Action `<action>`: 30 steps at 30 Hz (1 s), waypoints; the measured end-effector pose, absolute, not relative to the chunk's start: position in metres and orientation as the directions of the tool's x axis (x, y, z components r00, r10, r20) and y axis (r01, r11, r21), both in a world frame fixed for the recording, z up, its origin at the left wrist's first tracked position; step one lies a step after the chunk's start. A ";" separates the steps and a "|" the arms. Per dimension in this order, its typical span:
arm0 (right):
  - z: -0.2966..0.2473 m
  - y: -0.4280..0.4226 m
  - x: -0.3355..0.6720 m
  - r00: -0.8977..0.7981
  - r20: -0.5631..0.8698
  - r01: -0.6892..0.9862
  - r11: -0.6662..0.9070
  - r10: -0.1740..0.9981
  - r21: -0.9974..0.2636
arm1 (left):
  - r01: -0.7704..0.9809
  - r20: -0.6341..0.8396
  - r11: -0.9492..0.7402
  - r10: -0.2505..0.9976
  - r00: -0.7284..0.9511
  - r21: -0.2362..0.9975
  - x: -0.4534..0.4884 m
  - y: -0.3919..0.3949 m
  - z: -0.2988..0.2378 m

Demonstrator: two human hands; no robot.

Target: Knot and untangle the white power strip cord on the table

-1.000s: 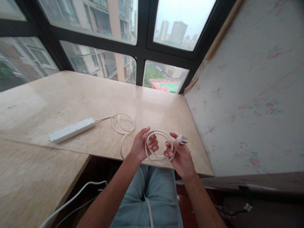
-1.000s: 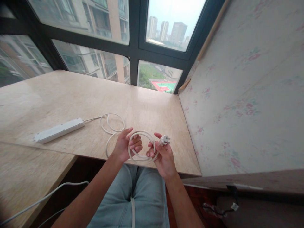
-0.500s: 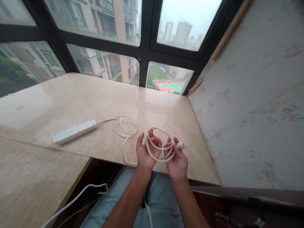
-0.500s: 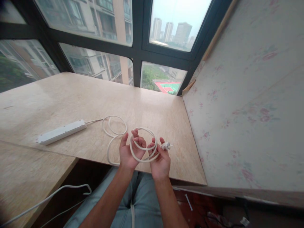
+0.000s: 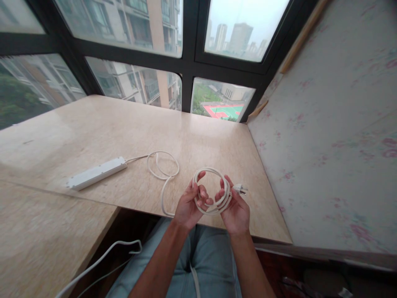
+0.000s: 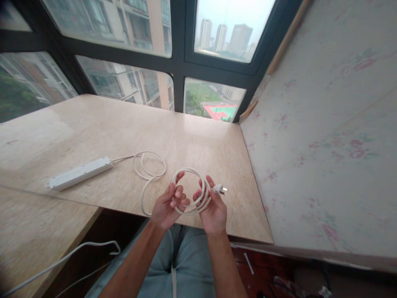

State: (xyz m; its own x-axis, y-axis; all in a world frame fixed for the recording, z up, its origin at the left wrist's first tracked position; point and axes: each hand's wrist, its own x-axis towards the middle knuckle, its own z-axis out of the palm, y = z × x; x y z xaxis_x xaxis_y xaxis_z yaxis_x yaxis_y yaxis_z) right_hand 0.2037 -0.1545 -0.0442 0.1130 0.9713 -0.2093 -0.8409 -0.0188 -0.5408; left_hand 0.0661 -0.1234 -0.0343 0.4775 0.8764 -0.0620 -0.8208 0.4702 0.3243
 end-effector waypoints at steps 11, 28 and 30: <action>-0.034 -0.148 0.227 -0.179 -0.212 -0.607 -0.277 0.961 -0.745 | -0.555 -0.177 0.547 0.793 0.582 0.626 0.050 -0.130 -0.048; -0.027 -0.144 0.227 -0.219 -0.245 -0.357 -0.311 0.944 -0.881 | -0.393 -0.297 0.426 0.889 0.347 0.815 0.058 -0.130 -0.051; -0.031 -0.142 0.222 -0.071 -0.251 -0.411 -0.257 0.965 -0.875 | -0.397 -0.315 0.386 0.920 0.236 0.833 0.060 -0.131 -0.051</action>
State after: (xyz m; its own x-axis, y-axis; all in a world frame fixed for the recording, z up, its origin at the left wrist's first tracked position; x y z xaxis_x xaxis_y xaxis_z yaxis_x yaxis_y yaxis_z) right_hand 0.2220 -0.1419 -0.0306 -0.0712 0.9655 -0.2505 -0.4106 -0.2573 -0.8748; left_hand 0.0602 -0.1311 -0.0507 0.2356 0.9195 -0.3145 -0.3968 0.3865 0.8326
